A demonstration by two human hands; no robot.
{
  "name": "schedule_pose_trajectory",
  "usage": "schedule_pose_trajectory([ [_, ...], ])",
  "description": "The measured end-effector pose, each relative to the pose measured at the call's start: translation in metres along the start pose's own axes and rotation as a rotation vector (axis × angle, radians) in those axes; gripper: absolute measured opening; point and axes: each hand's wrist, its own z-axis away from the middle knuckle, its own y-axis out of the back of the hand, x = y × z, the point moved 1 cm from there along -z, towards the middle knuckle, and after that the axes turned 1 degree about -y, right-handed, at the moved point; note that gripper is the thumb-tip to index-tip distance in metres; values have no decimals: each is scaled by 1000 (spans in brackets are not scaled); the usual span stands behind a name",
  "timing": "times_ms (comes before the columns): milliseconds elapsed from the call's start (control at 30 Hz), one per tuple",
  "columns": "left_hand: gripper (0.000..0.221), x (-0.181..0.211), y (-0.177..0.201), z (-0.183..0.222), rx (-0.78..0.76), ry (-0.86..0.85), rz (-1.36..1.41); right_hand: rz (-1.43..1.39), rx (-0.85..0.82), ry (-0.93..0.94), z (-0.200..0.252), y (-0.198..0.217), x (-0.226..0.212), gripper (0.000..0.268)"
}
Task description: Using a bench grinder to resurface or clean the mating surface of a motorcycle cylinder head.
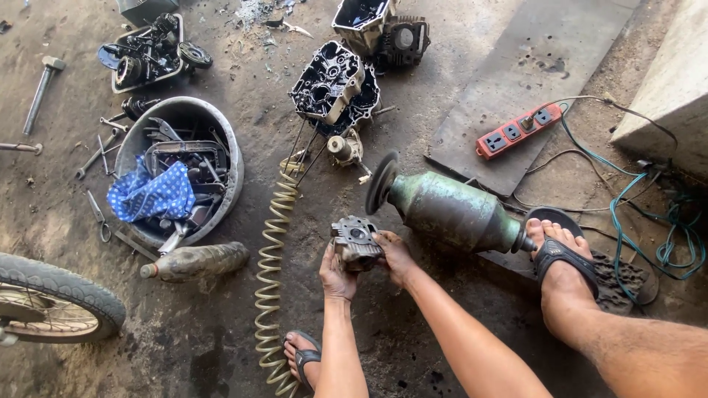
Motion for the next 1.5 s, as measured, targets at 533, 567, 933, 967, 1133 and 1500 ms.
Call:
schedule_pose_trajectory([
  [533, 36, -1, -49, -23, 120, -644, -182, -350, -28, -2, 5, -27, -23, 31],
  [567, 34, -1, -52, -22, 90, -686, -193, -360, -47, -5, 10, -31, -29, 32],
  [933, 30, -2, -54, -16, 9, -696, -265, -372, 7, 60, 54, -42, -53, 30],
  [967, 30, -4, -57, -12, 21, -677, -233, -346, 28, 65, 58, -41, -56, 29],
  [1133, 29, -10, -53, -8, 35, -621, -194, -339, 97, 92, 49, -22, -33, 27],
  [1500, 24, -22, -18, -9, 8, -497, -103, -106, 242, 289, 3, 19, 40, 23],
])
